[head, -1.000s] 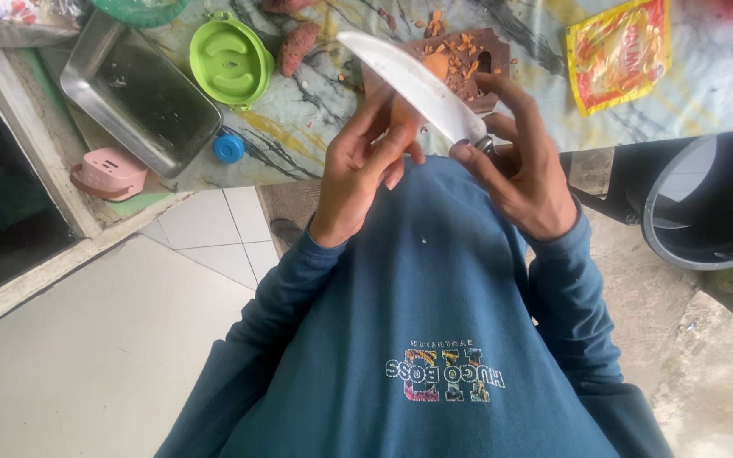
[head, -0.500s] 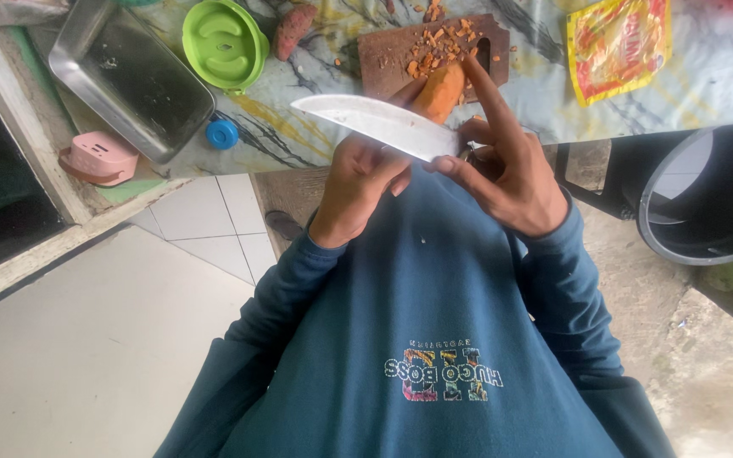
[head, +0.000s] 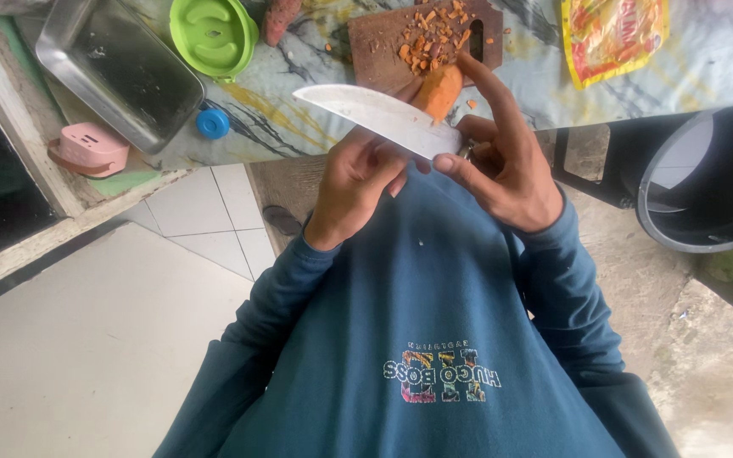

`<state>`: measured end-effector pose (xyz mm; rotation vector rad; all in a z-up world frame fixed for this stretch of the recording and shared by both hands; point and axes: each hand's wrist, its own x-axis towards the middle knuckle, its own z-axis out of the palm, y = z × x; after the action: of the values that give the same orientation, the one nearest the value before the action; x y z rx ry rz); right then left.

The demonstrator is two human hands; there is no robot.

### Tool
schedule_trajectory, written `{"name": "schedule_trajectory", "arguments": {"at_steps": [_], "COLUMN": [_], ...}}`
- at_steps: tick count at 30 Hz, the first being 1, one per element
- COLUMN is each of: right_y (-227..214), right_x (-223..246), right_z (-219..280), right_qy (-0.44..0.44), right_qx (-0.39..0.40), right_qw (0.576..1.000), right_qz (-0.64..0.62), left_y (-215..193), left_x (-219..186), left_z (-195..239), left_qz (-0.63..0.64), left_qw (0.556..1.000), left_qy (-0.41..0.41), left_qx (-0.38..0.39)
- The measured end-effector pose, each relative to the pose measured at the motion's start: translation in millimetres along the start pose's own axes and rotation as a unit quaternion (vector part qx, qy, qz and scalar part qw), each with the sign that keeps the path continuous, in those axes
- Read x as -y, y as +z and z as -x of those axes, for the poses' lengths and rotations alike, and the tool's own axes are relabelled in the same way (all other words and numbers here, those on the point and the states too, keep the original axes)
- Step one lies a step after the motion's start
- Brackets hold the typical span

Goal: The person peels a sweet potato with a knife, then slices it into small pieces on a wooden cutting board. The sliced pieces are placed into a metal bowl. The person then picks up a second sweet potato and begins peeling it.

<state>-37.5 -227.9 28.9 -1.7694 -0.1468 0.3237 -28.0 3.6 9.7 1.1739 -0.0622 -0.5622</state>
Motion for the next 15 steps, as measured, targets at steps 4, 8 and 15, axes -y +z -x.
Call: {"name": "schedule_trajectory", "arguments": {"at_steps": [4,8,15], "right_y": [-4,-15,-12], "right_x": [5,6,-5], "right_z": [3,9,32], "right_qy": [-0.018,-0.004,-0.017], "right_qx": [-0.002,-0.018,-0.014], "right_qw": [0.999,0.998,0.998], "right_qz": [0.040,0.055,-0.056], "left_y": [-3,-5,6], "left_x": [-1,-11,-6], "left_z": [5,16,21], "left_qz": [0.008,0.011,-0.004], "left_qw": [1.000,0.999,1.000], "left_qy": [-0.004,-0.013,0.027], "left_qx": [0.021,0.040,0.006]}}
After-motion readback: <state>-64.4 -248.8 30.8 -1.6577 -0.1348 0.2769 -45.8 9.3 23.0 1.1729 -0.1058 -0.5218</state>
